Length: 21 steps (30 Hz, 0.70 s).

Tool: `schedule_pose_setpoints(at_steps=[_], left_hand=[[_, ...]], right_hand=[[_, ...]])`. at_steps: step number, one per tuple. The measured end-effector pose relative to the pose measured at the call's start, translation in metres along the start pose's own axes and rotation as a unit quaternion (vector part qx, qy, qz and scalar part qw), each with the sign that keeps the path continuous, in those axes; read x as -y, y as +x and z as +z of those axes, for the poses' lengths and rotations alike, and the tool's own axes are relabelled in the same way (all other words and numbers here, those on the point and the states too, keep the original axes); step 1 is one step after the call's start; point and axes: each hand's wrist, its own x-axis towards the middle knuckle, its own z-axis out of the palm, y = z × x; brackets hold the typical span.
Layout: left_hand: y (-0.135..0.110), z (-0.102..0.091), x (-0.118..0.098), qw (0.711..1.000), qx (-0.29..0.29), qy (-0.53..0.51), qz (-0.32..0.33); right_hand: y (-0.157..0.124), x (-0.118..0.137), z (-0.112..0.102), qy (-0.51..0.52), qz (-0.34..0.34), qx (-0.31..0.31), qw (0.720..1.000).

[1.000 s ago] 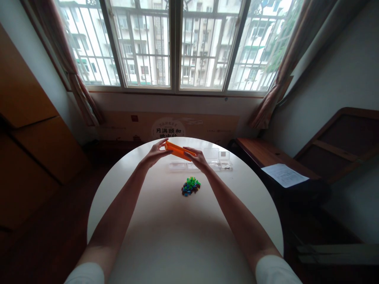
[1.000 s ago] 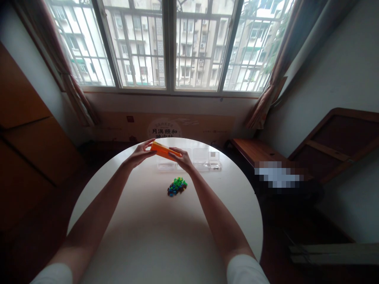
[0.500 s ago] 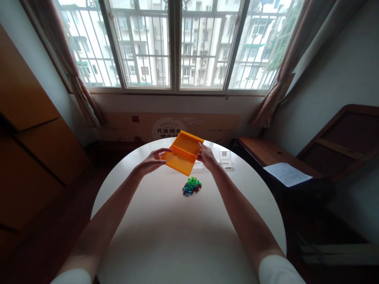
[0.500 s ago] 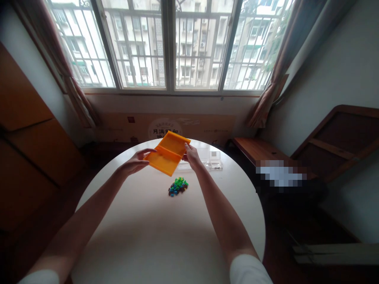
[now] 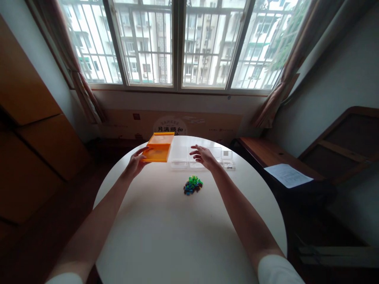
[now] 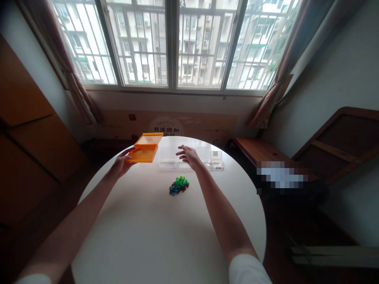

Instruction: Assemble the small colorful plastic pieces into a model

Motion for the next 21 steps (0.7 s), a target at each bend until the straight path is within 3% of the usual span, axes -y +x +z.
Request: schedule_pose_setpoints(at_steps=[5, 7, 16, 18, 21], left_hand=[[0.013, -0.031, 0.025, 0.984, -0.164, 0.046, -0.053], [0.015, -0.035, 0.032, 0.977, -0.19, 0.069, -0.072], [0.012, -0.031, 0.043, 0.974, -0.154, 0.144, -0.089], [0.012, -0.032, 0.044, 0.957, -0.163, 0.23, -0.066], [0.012, -0.035, 0.047, 0.904, -0.172, 0.392, -0.005]], right_hand=[[0.002, -0.003, -0.01, -0.005, -0.012, -0.002, 1.0], [0.002, -0.004, -0.011, 0.0, -0.01, 0.001, 1.0], [0.0, -0.007, -0.01, -0.021, -0.005, 0.013, 1.0], [0.001, -0.008, -0.011, -0.027, -0.01, 0.013, 0.999], [0.001, -0.008, -0.014, -0.041, -0.017, 0.005, 0.999]])
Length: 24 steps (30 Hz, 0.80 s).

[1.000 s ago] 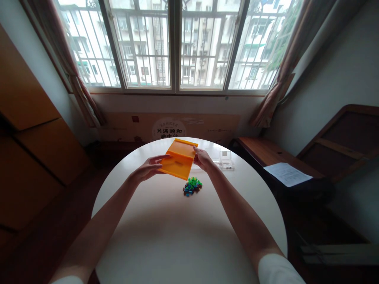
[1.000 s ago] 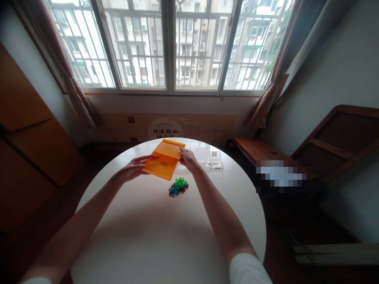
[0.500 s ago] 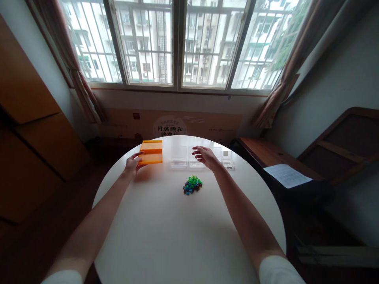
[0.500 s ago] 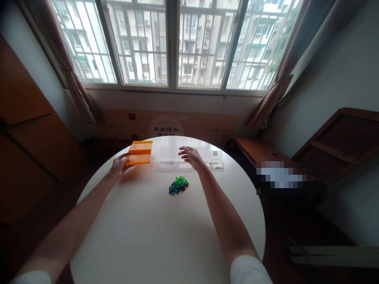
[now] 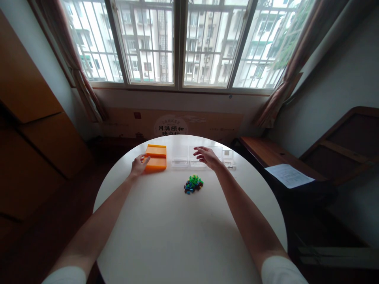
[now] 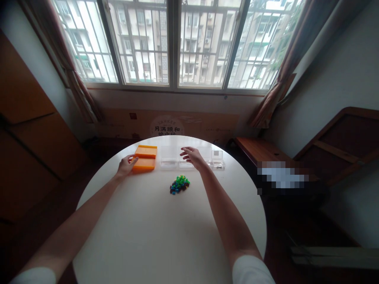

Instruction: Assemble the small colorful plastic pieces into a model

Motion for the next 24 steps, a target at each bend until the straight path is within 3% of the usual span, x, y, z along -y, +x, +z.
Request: schedule_pose_setpoints(at_steps=[7, 10, 14, 20, 24], left_hand=[[-0.002, 0.0, 0.003, 0.98, -0.009, 0.17, 0.103], [-0.011, 0.004, -0.006, 0.958, -0.005, 0.225, 0.181], [-0.032, 0.021, -0.021, 0.927, 0.126, 0.232, 0.266], [-0.045, 0.043, -0.022, 0.932, 0.175, 0.172, 0.268], [-0.037, 0.047, -0.021, 0.936, 0.187, 0.114, 0.275]], right_hand=[[-0.001, 0.004, -0.008, -0.041, -0.014, -0.007, 0.999], [0.002, 0.0, -0.008, -0.149, -0.047, -0.017, 0.987], [0.002, -0.017, 0.006, -0.359, -0.173, 0.017, 0.917], [-0.005, -0.04, 0.036, -0.529, -0.263, 0.09, 0.802], [0.0, -0.043, 0.045, -0.582, -0.265, 0.075, 0.765]])
